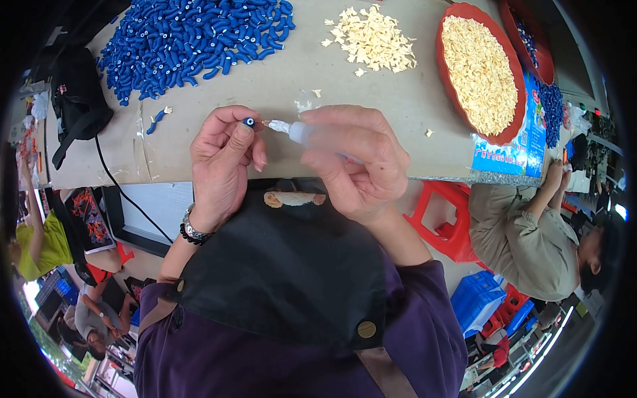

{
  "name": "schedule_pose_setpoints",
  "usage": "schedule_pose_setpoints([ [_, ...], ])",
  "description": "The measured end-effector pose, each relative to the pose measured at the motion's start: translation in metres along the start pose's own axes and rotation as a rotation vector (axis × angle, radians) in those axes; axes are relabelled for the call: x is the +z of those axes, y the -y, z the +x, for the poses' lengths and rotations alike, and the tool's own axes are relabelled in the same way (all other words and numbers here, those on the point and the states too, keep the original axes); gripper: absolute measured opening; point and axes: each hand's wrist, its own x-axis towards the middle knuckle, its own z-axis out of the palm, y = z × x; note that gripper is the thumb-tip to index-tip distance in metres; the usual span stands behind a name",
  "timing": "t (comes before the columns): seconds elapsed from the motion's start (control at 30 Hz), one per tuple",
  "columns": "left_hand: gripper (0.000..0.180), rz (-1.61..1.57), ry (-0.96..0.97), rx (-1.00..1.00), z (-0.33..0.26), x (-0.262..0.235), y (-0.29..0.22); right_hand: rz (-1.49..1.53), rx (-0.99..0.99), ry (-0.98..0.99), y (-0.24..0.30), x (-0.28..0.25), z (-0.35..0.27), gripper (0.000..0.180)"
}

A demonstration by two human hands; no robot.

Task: The person applies glue to small white components using a glue applicator, then attaches the glued components to blue curved plastic pieces by hand.

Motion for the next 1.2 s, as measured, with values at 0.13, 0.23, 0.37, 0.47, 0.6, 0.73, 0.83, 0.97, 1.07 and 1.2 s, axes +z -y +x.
schedule_pose_setpoints([
  [0.13,0.015,-0.039,-0.02,-0.028,0.0,0.001,-0.001,0.014,-0.005,-0.01,-0.003,0.001,-0.001,0.023],
  [0.23,0.015,-0.042,-0.007,-0.037,0.0,0.0,-0.001,0.019,-0.008,-0.014,-0.003,0.001,0.0,0.023],
  [0.37,0.016,-0.046,-0.002,-0.042,0.0,0.0,-0.001,0.018,0.004,-0.016,-0.004,0.002,-0.001,0.023],
  [0.47,0.016,-0.047,-0.008,-0.042,0.0,0.0,-0.001,0.01,-0.01,-0.002,-0.005,0.002,-0.001,0.022],
  [0.6,0.016,-0.054,-0.005,-0.06,-0.001,0.002,-0.002,0.081,0.034,-0.028,-0.004,-0.001,-0.006,0.026],
  [0.73,0.019,-0.079,0.016,-0.143,0.002,-0.003,0.002,0.395,0.335,-0.26,-0.01,-0.012,0.0,0.032],
  [0.83,0.02,-0.141,0.049,-0.186,0.0,-0.001,-0.001,0.628,0.452,-0.398,-0.021,-0.038,0.01,0.037],
  [0.97,0.018,-0.184,0.111,-0.246,0.001,0.001,0.002,0.596,0.695,-0.444,-0.027,-0.061,0.015,0.032],
  [1.07,0.017,-0.17,0.128,-0.277,0.001,0.005,0.002,0.264,0.786,-0.245,-0.039,-0.061,0.013,0.025],
  [1.2,0.016,-0.146,0.137,-0.279,0.001,0.003,0.004,-0.462,0.689,0.081,-0.048,-0.051,0.025,0.023],
])
